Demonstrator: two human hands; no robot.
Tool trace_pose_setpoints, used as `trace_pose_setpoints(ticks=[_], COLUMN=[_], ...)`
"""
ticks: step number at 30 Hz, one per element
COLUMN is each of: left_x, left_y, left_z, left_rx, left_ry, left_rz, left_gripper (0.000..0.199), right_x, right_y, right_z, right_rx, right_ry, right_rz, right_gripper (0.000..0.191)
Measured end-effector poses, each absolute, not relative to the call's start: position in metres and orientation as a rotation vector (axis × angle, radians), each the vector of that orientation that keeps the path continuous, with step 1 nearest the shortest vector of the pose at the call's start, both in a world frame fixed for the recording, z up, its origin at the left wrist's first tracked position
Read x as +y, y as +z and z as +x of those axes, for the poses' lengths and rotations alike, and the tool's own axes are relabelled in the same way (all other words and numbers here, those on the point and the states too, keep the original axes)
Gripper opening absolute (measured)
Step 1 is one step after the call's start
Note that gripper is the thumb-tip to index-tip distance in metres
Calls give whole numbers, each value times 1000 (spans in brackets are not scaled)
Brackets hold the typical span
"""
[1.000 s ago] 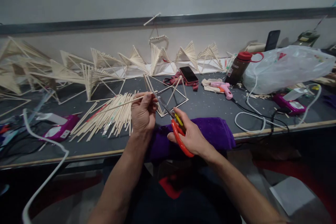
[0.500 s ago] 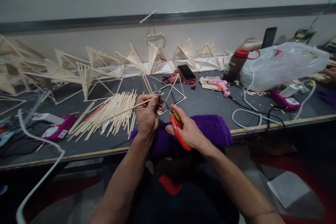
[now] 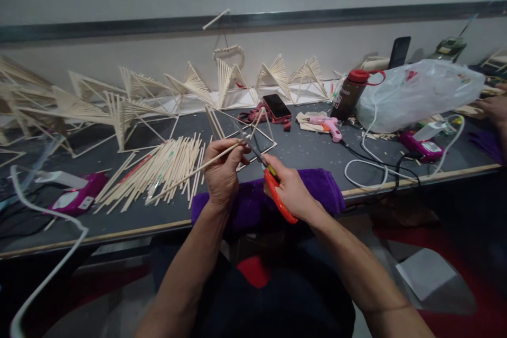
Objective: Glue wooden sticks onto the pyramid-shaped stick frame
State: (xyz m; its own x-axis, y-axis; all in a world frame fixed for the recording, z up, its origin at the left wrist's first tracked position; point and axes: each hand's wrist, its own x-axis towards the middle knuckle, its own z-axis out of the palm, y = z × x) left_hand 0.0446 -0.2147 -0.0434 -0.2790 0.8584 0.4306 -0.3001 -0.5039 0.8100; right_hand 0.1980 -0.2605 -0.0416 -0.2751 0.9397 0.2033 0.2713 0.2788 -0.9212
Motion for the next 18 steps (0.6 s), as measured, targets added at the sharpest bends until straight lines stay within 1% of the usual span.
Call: trace_pose_setpoints(ticks=[2, 3, 6, 9, 11, 13, 15, 18], left_x=[-215, -216, -220, -229, -235, -241, -245, -251], left_y=[-43, -41, -28, -13, -8, -10, -15, -25], left_z=[25, 13, -20, -27, -16, -1, 12, 20], left_rx=[795, 803, 851, 872, 931, 981, 1015, 1025], left_ry=[1676, 1567, 1254, 935, 803, 816, 905, 1036], left_rz=[1207, 1208, 1163, 1280, 1314, 1319, 1305, 1263], left_gripper=[39, 43, 27, 26, 24, 18, 14, 17], right_x=[-263, -264, -266, -266, -265, -265, -266, -267], right_y=[-34, -30, -23, -22, -24, -25, -25, -25], right_z=[213, 223, 249, 263, 263, 259, 255, 250], right_rx=[-1734, -1765, -1964, -2167, -2264, -2334, -2377, -2415], right_ry=[1062, 1089, 1169, 1092, 981, 877, 779, 623], right_rz=[-1083, -1065, -1071, -1198, -1238, -1236, -1248, -1285], right_gripper=[55, 54, 52, 51, 48, 45, 45, 49])
